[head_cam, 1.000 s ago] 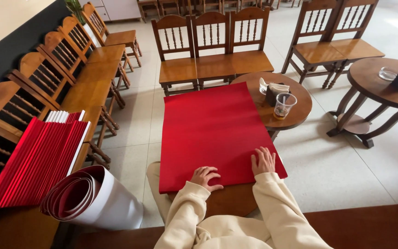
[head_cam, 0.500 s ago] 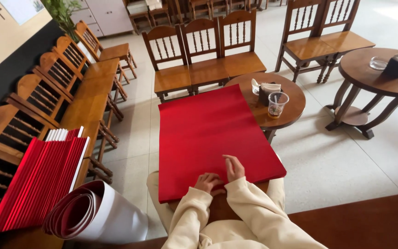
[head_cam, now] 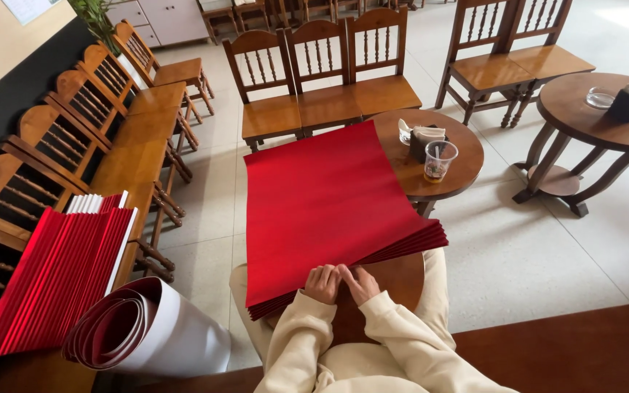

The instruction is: Folding a large sheet of red and white paper into a fan shape

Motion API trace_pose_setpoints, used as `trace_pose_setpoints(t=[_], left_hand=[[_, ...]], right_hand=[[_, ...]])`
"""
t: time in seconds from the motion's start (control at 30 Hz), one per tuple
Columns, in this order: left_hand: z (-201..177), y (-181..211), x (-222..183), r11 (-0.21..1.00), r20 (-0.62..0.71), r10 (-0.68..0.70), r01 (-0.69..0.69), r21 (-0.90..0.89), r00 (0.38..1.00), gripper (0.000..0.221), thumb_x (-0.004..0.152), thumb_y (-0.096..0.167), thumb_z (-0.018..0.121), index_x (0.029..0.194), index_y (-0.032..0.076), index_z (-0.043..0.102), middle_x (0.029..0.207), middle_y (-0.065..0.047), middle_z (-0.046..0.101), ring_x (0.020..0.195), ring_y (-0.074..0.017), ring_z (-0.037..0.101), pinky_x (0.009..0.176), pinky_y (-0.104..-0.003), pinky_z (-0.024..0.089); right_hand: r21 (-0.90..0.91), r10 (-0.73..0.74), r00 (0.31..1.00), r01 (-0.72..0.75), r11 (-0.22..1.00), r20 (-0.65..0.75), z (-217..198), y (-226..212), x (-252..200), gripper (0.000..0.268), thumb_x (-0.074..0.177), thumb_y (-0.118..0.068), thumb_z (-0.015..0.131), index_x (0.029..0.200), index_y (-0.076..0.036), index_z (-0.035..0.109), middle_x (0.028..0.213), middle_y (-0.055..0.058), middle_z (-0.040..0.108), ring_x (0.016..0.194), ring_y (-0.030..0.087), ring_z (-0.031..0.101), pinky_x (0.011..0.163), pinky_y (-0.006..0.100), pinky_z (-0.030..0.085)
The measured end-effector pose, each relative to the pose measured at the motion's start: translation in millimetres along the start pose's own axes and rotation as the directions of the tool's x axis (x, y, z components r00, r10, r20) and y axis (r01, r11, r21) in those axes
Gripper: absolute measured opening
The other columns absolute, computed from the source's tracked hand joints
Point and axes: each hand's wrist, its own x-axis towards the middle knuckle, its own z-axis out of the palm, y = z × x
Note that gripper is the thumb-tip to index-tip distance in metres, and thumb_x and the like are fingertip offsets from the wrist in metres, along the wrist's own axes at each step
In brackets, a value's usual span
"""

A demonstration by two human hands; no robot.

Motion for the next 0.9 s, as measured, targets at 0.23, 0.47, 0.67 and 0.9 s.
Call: trace_pose_setpoints(t=[0.23,0.47,0.67,0.9], left_hand=[[-26.8,23.0,47.4,0.993,-0.043,-0.109,0.107,-0.057,0.993,0.04,0.108,0.029,0.044,0.134,0.009,0.068,0.128,-0.009,0.067,0.107,-0.023,0.067,0.098,-0.036,0.053],[-39.4,25.3,35.8,0.96,0.003,-0.235,0.232,-0.158,0.972,0.055,0.099,0.028,0.056,0.147,0.001,0.053,0.145,-0.018,0.06,0.127,-0.0303,0.062,0.113,-0.049,0.041],[-44.9,23.4,41.3,0.958,-0.021,-0.171,0.162,-0.238,0.985,0.05,0.097,0.026,0.06,0.14,0.001,0.059,0.139,-0.018,0.064,0.122,-0.03,0.066,0.111,-0.046,0.046],[-42.9,14.5,14.0,0.991,-0.309,-0.092,0.116,0.061,0.947,0.025,0.092,0.023,0.07,0.117,0.018,0.074,0.121,-0.007,0.074,0.113,-0.0255,0.07,0.111,-0.05,0.05]], right_hand=[[0.175,-0.155,0.931,0.223,0.959,-0.332,42.8,20.5,86.4,0.049,0.108,-0.038,0.048,0.145,-0.006,0.051,0.135,0.027,0.062,0.129,0.041,0.056,0.11,0.053,0.045],[-0.212,-0.611,0.625,0.593,0.776,-0.486,-55.9,-99.3,107.3,0.048,0.11,-0.014,0.038,0.157,-0.004,0.032,0.115,0.033,0.068,0.101,0.048,0.067,0.084,0.061,0.055],[-0.582,-0.945,0.205,0.747,0.32,-0.257,-113.1,-190.1,67.6,0.046,0.108,-0.018,0.047,0.151,-0.002,0.049,0.142,0.021,0.06,0.126,0.039,0.061,0.102,0.048,0.052],[-0.695,-0.994,-0.002,0.715,-0.079,0.111,-65.6,-125.3,55.2,0.039,0.105,-0.012,0.045,0.139,-0.012,0.063,0.143,0.016,0.061,0.129,0.034,0.061,0.11,0.047,0.047]])
